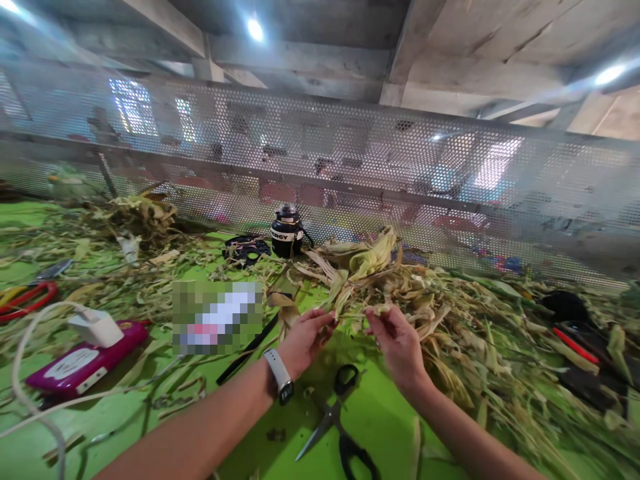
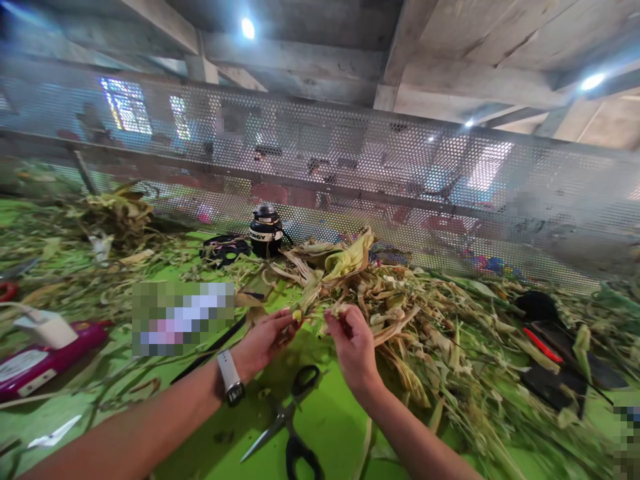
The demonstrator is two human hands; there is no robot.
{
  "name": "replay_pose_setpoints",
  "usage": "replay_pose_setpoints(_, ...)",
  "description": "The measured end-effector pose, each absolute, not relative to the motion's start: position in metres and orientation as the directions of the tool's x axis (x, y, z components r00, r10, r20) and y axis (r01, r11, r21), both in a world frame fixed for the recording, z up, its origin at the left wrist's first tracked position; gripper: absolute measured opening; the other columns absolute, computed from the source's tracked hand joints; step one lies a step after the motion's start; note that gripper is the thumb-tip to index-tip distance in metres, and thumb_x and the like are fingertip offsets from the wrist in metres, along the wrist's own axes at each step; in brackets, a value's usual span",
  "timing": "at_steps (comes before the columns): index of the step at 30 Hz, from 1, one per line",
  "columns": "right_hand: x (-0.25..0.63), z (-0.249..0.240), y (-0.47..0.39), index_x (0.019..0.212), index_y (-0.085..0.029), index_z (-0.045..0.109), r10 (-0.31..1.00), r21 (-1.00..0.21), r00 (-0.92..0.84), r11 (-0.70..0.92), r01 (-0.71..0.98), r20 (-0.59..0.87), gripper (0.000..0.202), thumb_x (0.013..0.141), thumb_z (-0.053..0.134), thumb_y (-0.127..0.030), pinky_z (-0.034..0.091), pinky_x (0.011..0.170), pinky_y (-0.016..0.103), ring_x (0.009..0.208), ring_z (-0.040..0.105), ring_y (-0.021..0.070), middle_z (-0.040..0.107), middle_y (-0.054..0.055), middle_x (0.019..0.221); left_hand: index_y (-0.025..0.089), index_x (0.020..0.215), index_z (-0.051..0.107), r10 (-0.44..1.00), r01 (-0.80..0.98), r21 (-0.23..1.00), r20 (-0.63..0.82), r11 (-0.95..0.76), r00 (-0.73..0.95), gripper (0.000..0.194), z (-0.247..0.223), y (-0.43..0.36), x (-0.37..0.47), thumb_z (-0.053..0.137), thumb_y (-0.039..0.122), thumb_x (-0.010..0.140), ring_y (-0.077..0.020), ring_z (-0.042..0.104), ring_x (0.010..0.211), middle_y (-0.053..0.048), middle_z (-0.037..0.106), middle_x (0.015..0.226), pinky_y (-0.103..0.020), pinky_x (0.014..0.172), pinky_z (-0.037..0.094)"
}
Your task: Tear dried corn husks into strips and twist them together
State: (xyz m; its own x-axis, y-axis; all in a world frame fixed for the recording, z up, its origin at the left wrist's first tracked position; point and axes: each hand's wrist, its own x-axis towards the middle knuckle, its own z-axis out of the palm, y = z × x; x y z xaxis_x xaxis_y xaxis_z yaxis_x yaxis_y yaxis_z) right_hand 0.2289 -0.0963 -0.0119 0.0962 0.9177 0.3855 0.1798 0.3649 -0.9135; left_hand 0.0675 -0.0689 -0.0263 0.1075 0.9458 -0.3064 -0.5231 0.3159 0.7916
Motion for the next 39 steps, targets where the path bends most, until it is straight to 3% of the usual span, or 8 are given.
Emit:
replay_pose_setpoints(4, 0.228, -0.013, -0.100, 0.086, -0.019, 0.062, 0.920, -0.904, -0.115, 0.390, 0.175, 0.374, 0.029, 0.079, 0.060, -0.048, 0.045, 0.047, 0.023, 0.053, 0.053, 0.0120, 0.062, 0.002, 0.074, 0.019, 0.073, 0.050, 0.963, -0.445, 0.855, -0.213, 0.267, 0.167, 0.038, -0.025, -0.075, 0.068, 0.082, 0.021, 0.052, -0.0068, 0.051, 0.048, 0.005, 0.061, 0.057, -0.018, 0.047, 0.034)
replay_pose_setpoints(7, 0.231, -0.012, -0.097, 0.083, -0.019, 0.062, 0.929, -0.902, -0.141, 0.366, 0.228, 0.341, 0.030, 0.080, 0.058, -0.049, 0.042, 0.045, 0.021, 0.051, 0.050, 0.0112, 0.058, 0.000, 0.067, 0.019, 0.073, 0.049, 0.962, -0.385, 0.892, -0.159, 0.237, 0.224, 0.041, -0.022, -0.079, 0.068, 0.083, 0.023, 0.051, -0.0076, 0.054, 0.052, 0.005, 0.063, 0.060, -0.019, 0.052, 0.037)
replay_pose_setpoints(11, 0.235, -0.009, -0.092, 0.075, -0.018, 0.065, 0.900, -0.816, -0.201, 0.435, 0.381, 0.386, 0.031, 0.084, 0.052, -0.045, 0.045, 0.056, 0.023, 0.059, 0.054, 0.0134, 0.059, 0.001, 0.064, 0.018, 0.070, 0.049, 0.943, -0.416, 0.862, -0.182, 0.289, 0.277, 0.045, -0.021, -0.079, 0.068, 0.086, 0.022, 0.045, -0.0103, 0.060, 0.060, 0.003, 0.065, 0.062, -0.020, 0.056, 0.040)
replay_pose_setpoints(14, 0.237, -0.007, -0.089, 0.077, -0.018, 0.066, 0.905, -0.818, -0.242, 0.420, 0.392, 0.349, 0.026, 0.083, 0.055, -0.041, 0.045, 0.059, 0.023, 0.062, 0.055, 0.0131, 0.062, 0.001, 0.067, 0.017, 0.070, 0.051, 0.934, -0.422, 0.852, -0.190, 0.309, 0.301, 0.043, -0.023, -0.077, 0.066, 0.086, 0.020, 0.045, -0.0099, 0.060, 0.060, 0.003, 0.065, 0.062, -0.019, 0.055, 0.041)
replay_pose_setpoints(24, 0.239, 0.009, -0.091, 0.071, -0.016, 0.066, 0.981, -0.957, -0.195, 0.069, 0.281, 0.014, 0.015, 0.068, 0.066, -0.031, 0.033, 0.035, 0.016, 0.039, 0.041, 0.0057, 0.056, -0.004, 0.051, 0.017, 0.075, 0.054, 0.922, -0.367, 0.872, -0.204, 0.324, 0.328, 0.040, -0.022, -0.077, 0.065, 0.085, 0.021, 0.050, -0.0093, 0.060, 0.061, 0.004, 0.066, 0.065, -0.020, 0.059, 0.043)
replay_pose_setpoints(39, 0.246, 0.013, -0.087, 0.064, -0.016, 0.060, 0.980, -0.959, -0.176, -0.036, 0.281, -0.089, 0.007, 0.062, 0.064, -0.020, 0.035, 0.034, 0.015, 0.037, 0.041, 0.0045, 0.053, -0.007, 0.046, 0.017, 0.077, 0.057, 0.881, -0.415, 0.823, -0.198, 0.388, 0.430, 0.044, -0.028, -0.076, 0.064, 0.087, 0.021, 0.045, -0.0080, 0.060, 0.059, 0.002, 0.066, 0.067, -0.019, 0.062, 0.046)
